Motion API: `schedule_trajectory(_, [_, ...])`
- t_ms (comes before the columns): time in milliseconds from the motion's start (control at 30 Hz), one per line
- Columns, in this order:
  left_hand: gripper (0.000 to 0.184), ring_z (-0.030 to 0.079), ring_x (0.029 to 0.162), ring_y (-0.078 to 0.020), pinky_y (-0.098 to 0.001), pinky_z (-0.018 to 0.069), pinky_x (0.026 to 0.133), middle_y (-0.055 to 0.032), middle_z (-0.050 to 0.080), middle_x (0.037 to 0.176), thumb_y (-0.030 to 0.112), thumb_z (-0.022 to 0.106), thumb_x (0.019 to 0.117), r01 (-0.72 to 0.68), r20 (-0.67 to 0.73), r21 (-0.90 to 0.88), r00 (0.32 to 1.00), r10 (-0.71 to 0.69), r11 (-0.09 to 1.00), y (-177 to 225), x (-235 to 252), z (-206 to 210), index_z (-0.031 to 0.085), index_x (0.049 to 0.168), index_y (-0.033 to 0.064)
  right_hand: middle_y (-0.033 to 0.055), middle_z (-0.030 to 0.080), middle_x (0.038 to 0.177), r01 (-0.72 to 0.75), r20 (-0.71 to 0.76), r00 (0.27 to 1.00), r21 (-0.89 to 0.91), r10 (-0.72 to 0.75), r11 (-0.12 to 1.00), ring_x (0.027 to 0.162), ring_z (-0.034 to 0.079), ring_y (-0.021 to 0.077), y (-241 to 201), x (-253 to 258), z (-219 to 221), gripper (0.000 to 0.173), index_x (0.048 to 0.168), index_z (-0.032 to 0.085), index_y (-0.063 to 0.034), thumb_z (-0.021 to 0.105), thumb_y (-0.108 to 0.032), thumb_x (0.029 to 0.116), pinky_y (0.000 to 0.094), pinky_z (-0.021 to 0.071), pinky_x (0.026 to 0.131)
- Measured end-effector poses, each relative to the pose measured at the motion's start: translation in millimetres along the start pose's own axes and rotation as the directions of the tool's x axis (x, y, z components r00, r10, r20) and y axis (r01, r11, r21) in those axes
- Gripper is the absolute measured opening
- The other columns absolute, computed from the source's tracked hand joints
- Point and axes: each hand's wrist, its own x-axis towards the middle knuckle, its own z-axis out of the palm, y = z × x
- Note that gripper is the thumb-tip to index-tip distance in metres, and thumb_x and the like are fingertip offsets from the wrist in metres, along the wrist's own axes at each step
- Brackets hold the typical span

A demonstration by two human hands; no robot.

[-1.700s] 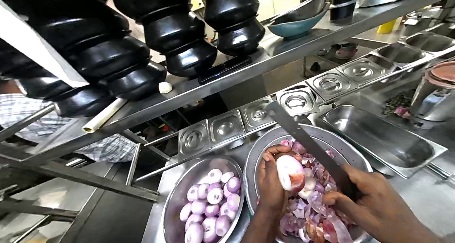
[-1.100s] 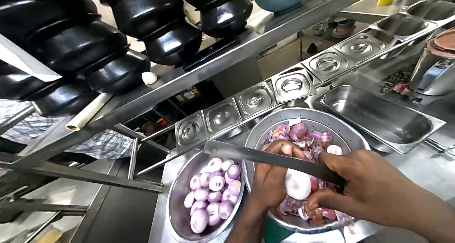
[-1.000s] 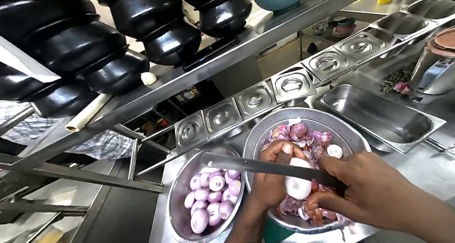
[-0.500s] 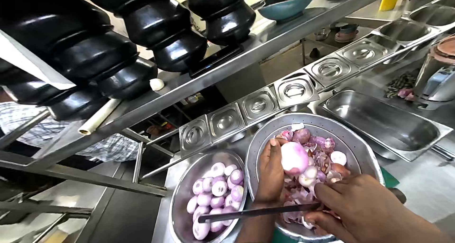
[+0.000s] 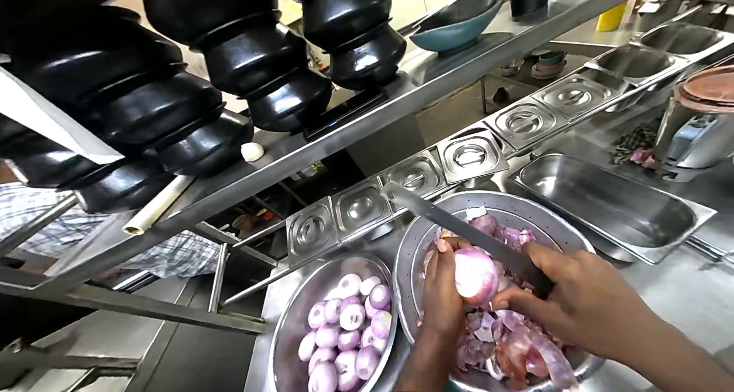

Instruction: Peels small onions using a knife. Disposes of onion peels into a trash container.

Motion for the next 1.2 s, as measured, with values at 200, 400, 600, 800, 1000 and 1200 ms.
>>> schedule_trajectory(200, [0.052, 0.07, 0.091, -0.0139, -0.0329, 0.0602, 0.084, -0.009, 0.069, 0.102, 0.047, 0.036, 0.1066, -0.071, 0.008, 0.092, 0.997, 0.071, 0.993, 5.7, -8.7, 3.3, 0.056, 0.127, 0.0035, -0.0098, 0.036, 0.049, 0.058, 0.015, 0.998, 0.033, -0.059, 0.998, 0.04, 0.04, 0.0068, -6.6, 2.3, 0.6, 0.065, 0.069, 0.05, -0.0227, 0.047, -0.085, 0.0868, 0.0296, 0.0319, 0.037])
schedule_trajectory(400, [0.038, 0.068, 0.077, -0.011, -0.0285, 0.0602, 0.069, -0.0056, 0.067, 0.09, 0.034, 0.033, 0.1084, -0.099, 0.027, 0.074, 0.995, 0.097, 0.992, 3.8, -9.2, 5.7, 0.06, 0.115, 0.0066, -0.0076, 0.036, 0.048, 0.097, 0.037, 0.995, 0.02, -0.098, 0.995, 0.04, 0.041, 0.0096, -9.4, -3.1, -1.7, 0.061, 0.071, 0.05, -0.021, 0.04, -0.075, 0.0971, 0.0314, 0.0309, 0.036])
schedule_trajectory(600, [0.042, 0.069, 0.072, -0.0186, -0.0324, 0.0608, 0.063, -0.0141, 0.068, 0.088, 0.03, 0.027, 0.1112, 0.108, -0.037, -0.159, 0.993, -0.115, 0.981, 3.7, -8.5, 15.4, 0.056, 0.118, 0.0008, -0.0059, 0.037, 0.048, 0.096, -0.003, 0.995, -0.069, -0.096, 0.993, 0.039, 0.044, 0.0122, -10.6, -6.0, 2.7, 0.058, 0.07, 0.05, -0.02, 0.031, -0.063, 0.1052, 0.0334, 0.0318, 0.035])
schedule_trajectory(800, [0.037, 0.071, 0.095, -0.0348, -0.0493, 0.0608, 0.087, -0.0247, 0.066, 0.11, 0.029, 0.041, 0.1109, 0.371, 0.081, -0.521, 0.918, -0.389, 0.769, -1.0, -1.4, 9.1, 0.049, 0.132, 0.0005, -0.0108, 0.038, 0.05, 0.02, -0.069, 0.997, 0.001, -0.02, 1.0, 0.041, 0.041, 0.0063, 8.0, 1.2, -4.1, 0.052, 0.069, 0.048, -0.0247, 0.036, -0.061, 0.1037, 0.0301, 0.032, 0.037])
schedule_trajectory(1000, [0.041, 0.074, 0.091, -0.0346, -0.0421, 0.0644, 0.076, -0.0249, 0.069, 0.107, 0.033, 0.041, 0.1101, 0.366, -0.085, -0.603, 0.854, -0.513, 0.709, 5.1, 5.8, 12.8, 0.054, 0.129, -0.0007, -0.0134, 0.041, 0.051, -0.007, -0.061, 0.998, 0.091, 0.012, 0.996, 0.042, 0.043, 0.0024, 13.8, 1.9, -13.1, 0.05, 0.071, 0.049, -0.0269, 0.038, -0.064, 0.1031, 0.0277, 0.0331, 0.037])
schedule_trajectory(1200, [0.069, 0.056, 0.045, -0.0116, -0.0218, 0.0474, 0.04, -0.0079, 0.064, 0.069, 0.058, 0.021, 0.1059, 0.425, 0.142, -0.713, 0.866, -0.48, 0.557, -1.7, 4.0, -20.4, 0.062, 0.09, 0.0047, -0.0064, 0.04, 0.05, -0.153, 0.012, 0.988, -0.157, 0.156, 0.976, 0.042, 0.046, 0.015, 33.3, -1.7, -13.3, 0.064, 0.072, 0.051, -0.0224, 0.039, -0.082, 0.0885, 0.0393, 0.0355, 0.037])
